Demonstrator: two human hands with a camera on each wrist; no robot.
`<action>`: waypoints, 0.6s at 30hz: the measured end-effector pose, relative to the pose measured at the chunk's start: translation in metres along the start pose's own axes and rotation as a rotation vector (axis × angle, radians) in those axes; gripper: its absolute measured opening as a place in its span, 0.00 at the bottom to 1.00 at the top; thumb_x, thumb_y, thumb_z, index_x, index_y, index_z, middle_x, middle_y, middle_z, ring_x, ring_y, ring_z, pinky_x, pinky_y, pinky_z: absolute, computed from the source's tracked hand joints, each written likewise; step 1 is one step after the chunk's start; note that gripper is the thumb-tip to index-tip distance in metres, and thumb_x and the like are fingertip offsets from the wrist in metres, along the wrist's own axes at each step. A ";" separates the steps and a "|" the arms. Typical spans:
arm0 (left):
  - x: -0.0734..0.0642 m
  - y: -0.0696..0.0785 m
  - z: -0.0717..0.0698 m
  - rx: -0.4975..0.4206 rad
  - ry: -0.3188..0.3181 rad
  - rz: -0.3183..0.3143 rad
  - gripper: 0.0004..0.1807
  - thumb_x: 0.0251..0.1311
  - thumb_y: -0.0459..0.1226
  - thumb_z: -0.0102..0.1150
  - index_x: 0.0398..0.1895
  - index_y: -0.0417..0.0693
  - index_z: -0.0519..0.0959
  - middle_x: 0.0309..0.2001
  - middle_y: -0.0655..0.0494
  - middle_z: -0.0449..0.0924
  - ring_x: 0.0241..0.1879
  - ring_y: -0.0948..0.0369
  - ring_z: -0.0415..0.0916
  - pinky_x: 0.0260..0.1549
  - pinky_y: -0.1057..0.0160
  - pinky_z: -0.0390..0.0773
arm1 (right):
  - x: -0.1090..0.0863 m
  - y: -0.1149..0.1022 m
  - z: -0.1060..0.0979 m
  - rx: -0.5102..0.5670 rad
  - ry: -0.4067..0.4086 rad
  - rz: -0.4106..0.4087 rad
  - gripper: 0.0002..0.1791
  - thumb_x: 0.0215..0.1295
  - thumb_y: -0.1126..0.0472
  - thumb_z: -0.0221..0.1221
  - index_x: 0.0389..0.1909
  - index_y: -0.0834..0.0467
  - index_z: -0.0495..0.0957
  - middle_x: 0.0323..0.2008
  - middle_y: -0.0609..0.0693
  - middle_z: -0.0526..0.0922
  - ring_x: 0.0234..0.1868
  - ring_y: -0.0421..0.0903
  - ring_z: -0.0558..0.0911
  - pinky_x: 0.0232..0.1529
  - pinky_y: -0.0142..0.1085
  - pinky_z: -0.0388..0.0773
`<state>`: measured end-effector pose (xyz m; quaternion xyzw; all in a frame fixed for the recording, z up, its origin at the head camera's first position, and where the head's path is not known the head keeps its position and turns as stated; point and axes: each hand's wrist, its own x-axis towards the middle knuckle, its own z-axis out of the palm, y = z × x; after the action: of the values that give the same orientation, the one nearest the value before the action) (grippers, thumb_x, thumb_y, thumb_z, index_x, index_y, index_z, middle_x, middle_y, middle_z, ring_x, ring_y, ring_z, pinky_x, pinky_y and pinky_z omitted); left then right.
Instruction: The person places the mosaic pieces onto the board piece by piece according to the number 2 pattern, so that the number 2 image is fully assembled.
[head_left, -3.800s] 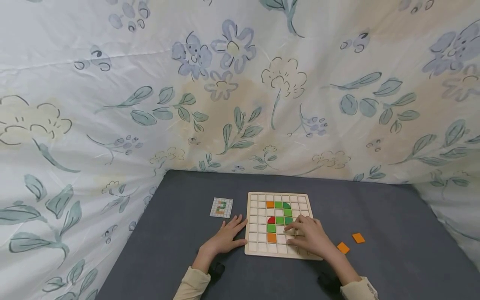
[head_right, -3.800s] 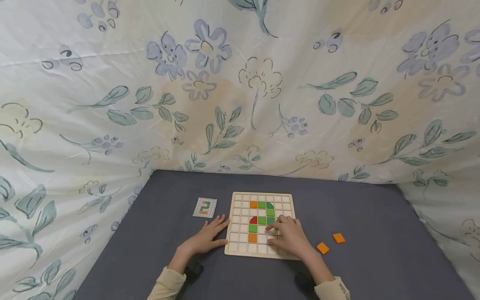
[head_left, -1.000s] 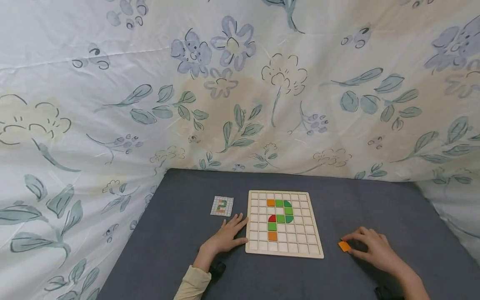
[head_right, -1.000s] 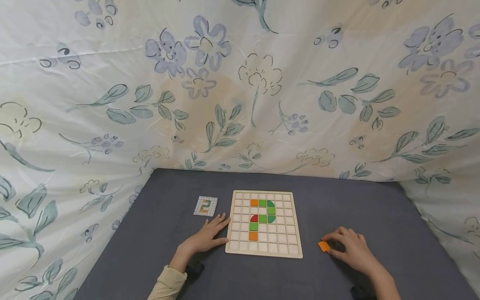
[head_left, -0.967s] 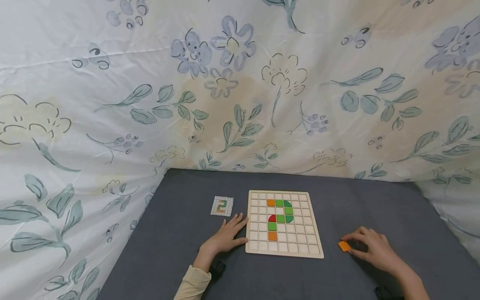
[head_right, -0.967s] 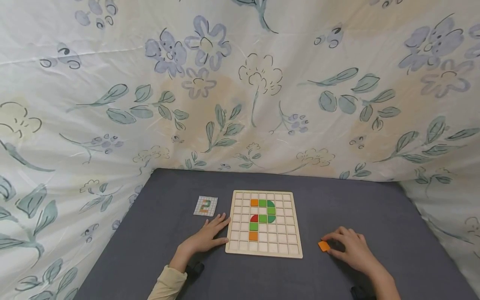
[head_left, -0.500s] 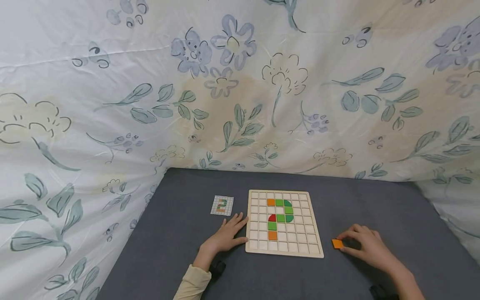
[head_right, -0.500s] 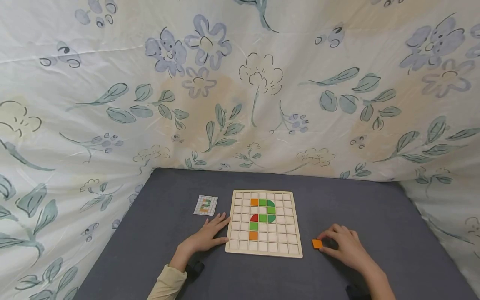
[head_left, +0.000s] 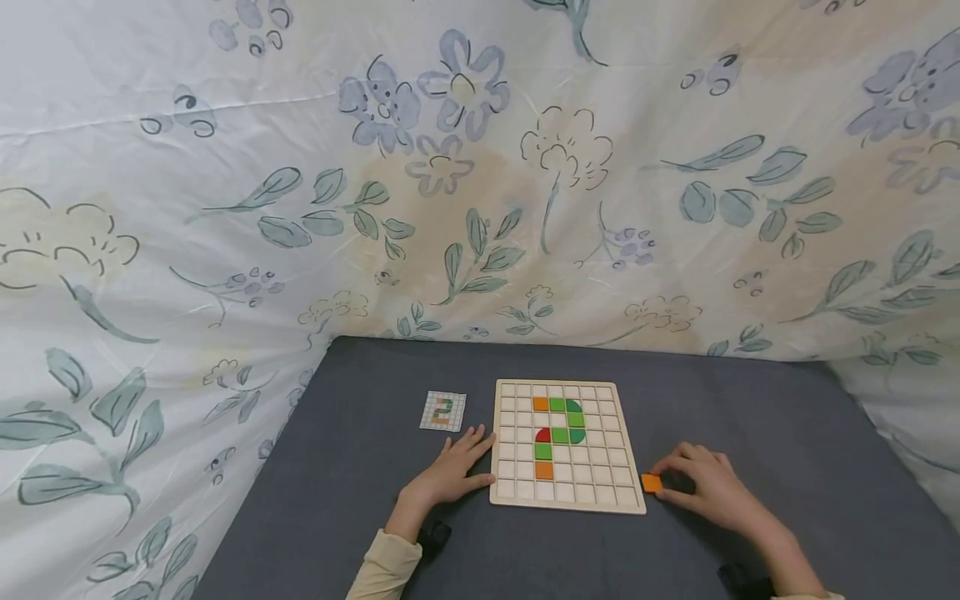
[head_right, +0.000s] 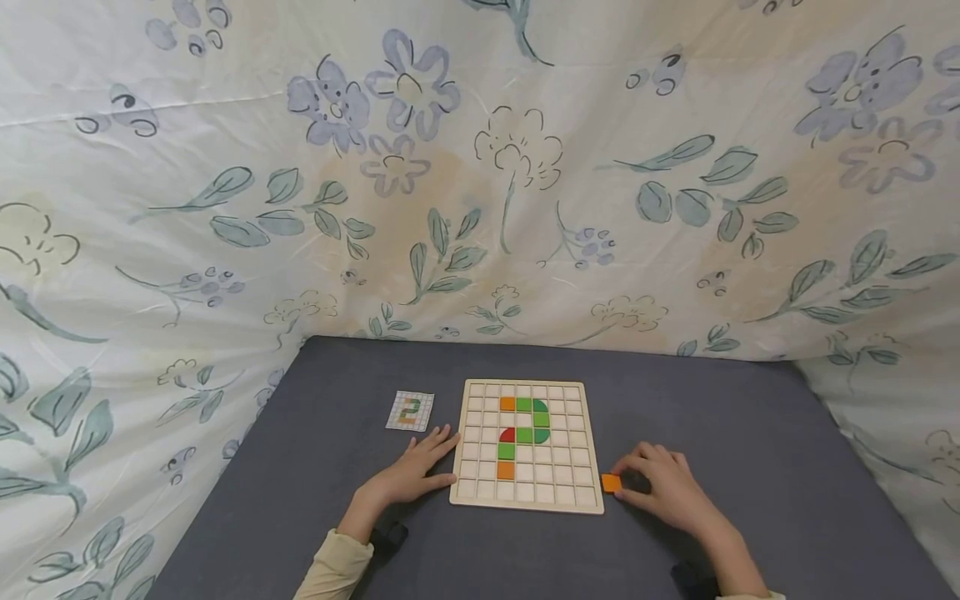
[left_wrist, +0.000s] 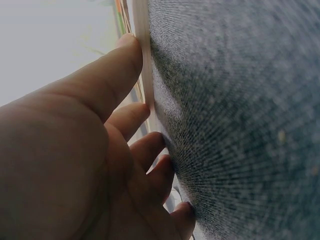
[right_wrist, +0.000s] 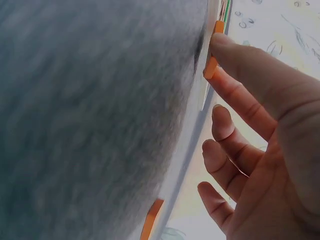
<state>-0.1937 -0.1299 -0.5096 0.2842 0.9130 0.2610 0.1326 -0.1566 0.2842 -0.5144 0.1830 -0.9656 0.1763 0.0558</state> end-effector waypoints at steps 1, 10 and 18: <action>0.000 0.000 0.000 0.001 0.001 0.000 0.36 0.64 0.48 0.52 0.71 0.43 0.54 0.72 0.41 0.47 0.71 0.43 0.41 0.64 0.35 0.42 | 0.001 -0.002 0.000 0.003 0.003 -0.006 0.12 0.45 0.46 0.70 0.33 0.38 0.80 0.30 0.34 0.70 0.35 0.38 0.70 0.38 0.44 0.58; 0.000 -0.002 -0.001 -0.002 0.000 -0.001 0.36 0.64 0.48 0.51 0.71 0.44 0.54 0.72 0.40 0.47 0.71 0.43 0.40 0.64 0.35 0.41 | 0.012 -0.013 0.000 -0.002 0.020 -0.020 0.13 0.45 0.48 0.71 0.33 0.38 0.80 0.32 0.35 0.71 0.37 0.38 0.71 0.40 0.45 0.61; 0.000 -0.003 0.000 0.000 -0.005 -0.003 0.37 0.64 0.48 0.52 0.71 0.44 0.54 0.72 0.41 0.47 0.71 0.44 0.40 0.64 0.35 0.41 | 0.022 -0.028 0.002 0.040 0.036 -0.053 0.13 0.45 0.48 0.70 0.33 0.40 0.80 0.33 0.37 0.72 0.35 0.39 0.72 0.39 0.44 0.60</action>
<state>-0.1957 -0.1320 -0.5112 0.2836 0.9130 0.2601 0.1353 -0.1668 0.2515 -0.5036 0.2067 -0.9554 0.1974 0.0739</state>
